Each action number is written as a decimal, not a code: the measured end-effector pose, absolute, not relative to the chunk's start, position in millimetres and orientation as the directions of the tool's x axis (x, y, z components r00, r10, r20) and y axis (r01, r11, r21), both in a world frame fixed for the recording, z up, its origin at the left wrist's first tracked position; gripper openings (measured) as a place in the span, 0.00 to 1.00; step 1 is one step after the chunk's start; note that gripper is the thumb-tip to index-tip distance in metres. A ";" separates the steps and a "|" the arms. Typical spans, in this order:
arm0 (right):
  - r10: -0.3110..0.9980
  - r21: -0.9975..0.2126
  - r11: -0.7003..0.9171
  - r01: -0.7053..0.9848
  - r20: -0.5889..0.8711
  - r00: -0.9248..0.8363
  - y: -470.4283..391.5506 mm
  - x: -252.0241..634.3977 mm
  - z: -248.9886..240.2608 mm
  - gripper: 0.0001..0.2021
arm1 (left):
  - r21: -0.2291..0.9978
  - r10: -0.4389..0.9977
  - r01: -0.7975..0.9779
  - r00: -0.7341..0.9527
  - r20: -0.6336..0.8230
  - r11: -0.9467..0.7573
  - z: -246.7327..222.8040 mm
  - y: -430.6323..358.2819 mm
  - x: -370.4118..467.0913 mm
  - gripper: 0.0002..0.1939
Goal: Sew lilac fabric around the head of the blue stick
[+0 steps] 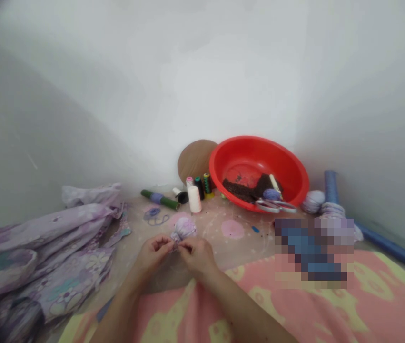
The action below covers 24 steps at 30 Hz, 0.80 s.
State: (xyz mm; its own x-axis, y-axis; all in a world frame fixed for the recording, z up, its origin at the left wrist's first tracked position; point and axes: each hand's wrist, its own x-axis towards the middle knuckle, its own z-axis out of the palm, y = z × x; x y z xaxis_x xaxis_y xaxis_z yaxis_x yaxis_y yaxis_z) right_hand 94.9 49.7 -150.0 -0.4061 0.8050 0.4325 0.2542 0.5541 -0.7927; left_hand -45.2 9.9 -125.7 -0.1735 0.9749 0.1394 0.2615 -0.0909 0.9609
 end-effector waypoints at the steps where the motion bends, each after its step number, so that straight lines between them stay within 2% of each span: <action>1: 0.822 -0.823 0.521 0.228 0.411 -0.395 51.2 94.1 -152.0 0.10 | 0.956 0.970 0.271 -0.179 0.164 -0.112 -125.3 9.6 -45.8 0.12; 3: 0.857 -0.887 0.434 0.158 0.352 -0.377 54.2 92.6 -154.8 0.10 | 0.925 0.953 0.342 -0.189 0.238 -0.163 -123.0 8.2 -46.7 0.12; 5: 0.886 -0.937 0.340 0.076 0.292 -0.361 56.3 91.7 -155.1 0.10 | 0.843 0.917 0.480 -0.168 0.363 -0.245 -118.8 5.3 -46.1 0.12; 9: 0.920 -0.989 0.137 -0.056 0.148 -0.362 56.9 92.1 -149.1 0.10 | 0.540 0.784 0.731 -0.011 0.620 -0.417 -109.5 -1.7 -38.2 0.07; 12: 0.925 -0.996 0.002 -0.084 0.034 -0.379 55.2 93.8 -143.9 0.09 | 0.396 0.735 0.793 0.094 0.672 -0.464 -106.4 -4.6 -30.7 0.05; 17: 0.925 -0.992 -0.059 -0.109 -0.014 -0.379 51.5 96.3 -139.2 0.11 | 0.311 0.726 0.827 0.159 0.669 -0.469 -107.1 -4.3 -27.3 0.04; 24: 0.915 -0.988 -0.092 -0.127 -0.033 -0.402 51.9 95.6 -139.4 0.11 | 0.311 0.718 0.829 0.148 0.680 -0.465 -110.9 -2.4 -30.4 0.04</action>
